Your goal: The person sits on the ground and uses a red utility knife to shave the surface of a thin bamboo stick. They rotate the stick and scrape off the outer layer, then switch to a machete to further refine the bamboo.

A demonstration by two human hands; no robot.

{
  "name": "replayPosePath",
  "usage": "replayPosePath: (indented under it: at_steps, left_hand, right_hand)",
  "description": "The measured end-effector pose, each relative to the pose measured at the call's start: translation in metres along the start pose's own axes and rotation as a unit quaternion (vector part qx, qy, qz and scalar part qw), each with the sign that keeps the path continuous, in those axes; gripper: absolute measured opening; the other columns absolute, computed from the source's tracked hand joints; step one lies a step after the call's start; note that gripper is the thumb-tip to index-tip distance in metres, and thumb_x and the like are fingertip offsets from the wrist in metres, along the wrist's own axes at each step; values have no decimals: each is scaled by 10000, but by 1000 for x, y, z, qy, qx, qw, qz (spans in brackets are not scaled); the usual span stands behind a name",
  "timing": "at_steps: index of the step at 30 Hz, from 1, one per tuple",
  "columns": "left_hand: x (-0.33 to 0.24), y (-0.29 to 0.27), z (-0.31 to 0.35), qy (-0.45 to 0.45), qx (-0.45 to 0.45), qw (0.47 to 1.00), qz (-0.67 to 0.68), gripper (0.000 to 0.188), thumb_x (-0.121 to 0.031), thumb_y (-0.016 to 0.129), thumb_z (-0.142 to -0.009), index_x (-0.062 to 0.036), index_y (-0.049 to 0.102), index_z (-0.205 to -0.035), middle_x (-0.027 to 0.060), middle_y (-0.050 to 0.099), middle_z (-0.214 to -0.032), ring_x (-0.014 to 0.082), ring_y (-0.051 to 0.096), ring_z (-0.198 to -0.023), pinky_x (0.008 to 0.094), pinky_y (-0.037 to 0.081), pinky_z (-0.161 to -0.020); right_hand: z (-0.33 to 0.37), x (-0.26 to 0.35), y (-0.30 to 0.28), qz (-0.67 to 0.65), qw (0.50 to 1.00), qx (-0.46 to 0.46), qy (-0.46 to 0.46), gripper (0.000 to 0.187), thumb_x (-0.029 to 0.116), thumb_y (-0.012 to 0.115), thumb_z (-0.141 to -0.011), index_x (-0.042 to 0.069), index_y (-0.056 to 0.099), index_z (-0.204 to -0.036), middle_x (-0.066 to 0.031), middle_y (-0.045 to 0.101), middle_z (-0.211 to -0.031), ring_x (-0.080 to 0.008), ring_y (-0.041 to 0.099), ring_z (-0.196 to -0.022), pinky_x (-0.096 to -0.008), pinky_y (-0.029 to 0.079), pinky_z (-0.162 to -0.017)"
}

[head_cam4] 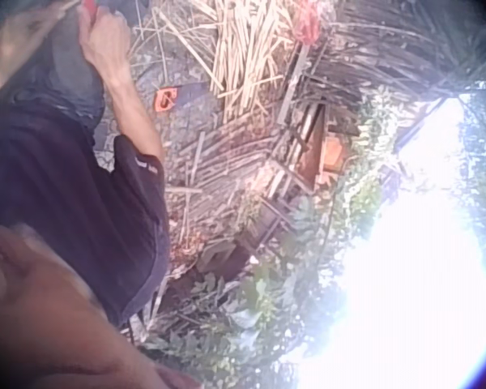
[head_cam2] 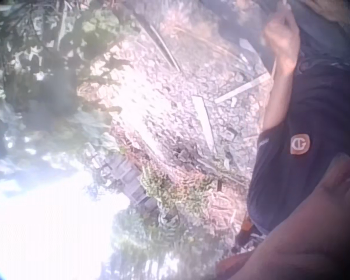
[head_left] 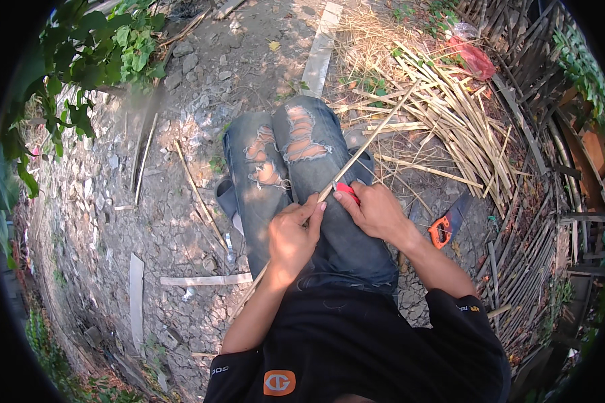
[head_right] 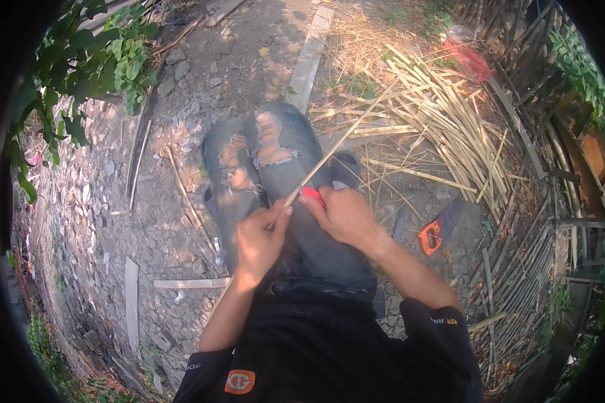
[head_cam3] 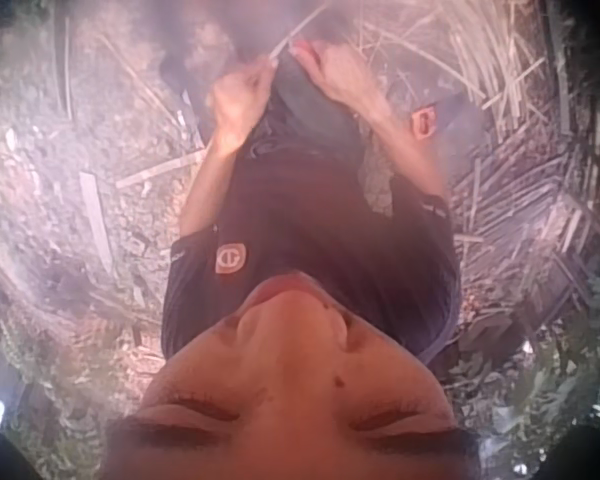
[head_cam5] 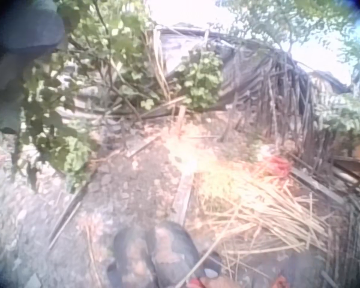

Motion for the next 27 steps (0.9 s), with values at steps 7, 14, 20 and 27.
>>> replayPosePath:
  at_steps: [7, 14, 20, 27]
  left_hand:
    - [-7, 11, -1, 26, -10, 998, -62, 207, -162, 763, -955, -36, 795, -1116, 147, 594, -660, 318, 635, -567, 424, 492, -538]
    - [1, 3, 11, 88, -30, 990, -103, 234, -79, 760, -936, -57, 794, -1167, 127, 633, -705, 293, 655, -560, 412, 508, -512]
    - [18, -43, 58, 140, -31, 978, -153, 346, -35, 809, -872, -77, 793, -1215, 90, 623, -703, 252, 629, -516, 387, 491, -492]
    - [54, -121, 123, 64, 3, 991, -116, 347, 15, 791, -870, -41, 786, -1212, 74, 563, -655, 181, 542, -506, 322, 443, -499]
  right_hand:
    - [0, 3, 3, 1, 1000, 28, 0, 528, 433, 591, -1051, -49, 679, -853, -280, 666, -692, -477, 686, -678, -545, 544, -641]
    - [2, 4, 14, -6, 999, -34, 18, 551, 441, 610, -1052, -39, 646, -785, -279, 613, -637, -473, 648, -637, -552, 498, -598]
    - [-11, -31, 8, -24, 991, -97, 86, 577, 456, 560, -1076, -56, 674, -837, -299, 650, -703, -495, 676, -709, -552, 517, -661]
    - [6, -296, -112, 2, 888, -374, 268, 834, 602, 378, -1104, -115, 515, -702, -212, 457, -581, -289, 414, -607, -520, 372, -643]
Point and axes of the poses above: each hand's wrist, its own z-axis away from the middle knuckle, its own y-axis out of the palm, x = y × z, the point moved 2 cm from there along -z, towards the middle knuckle
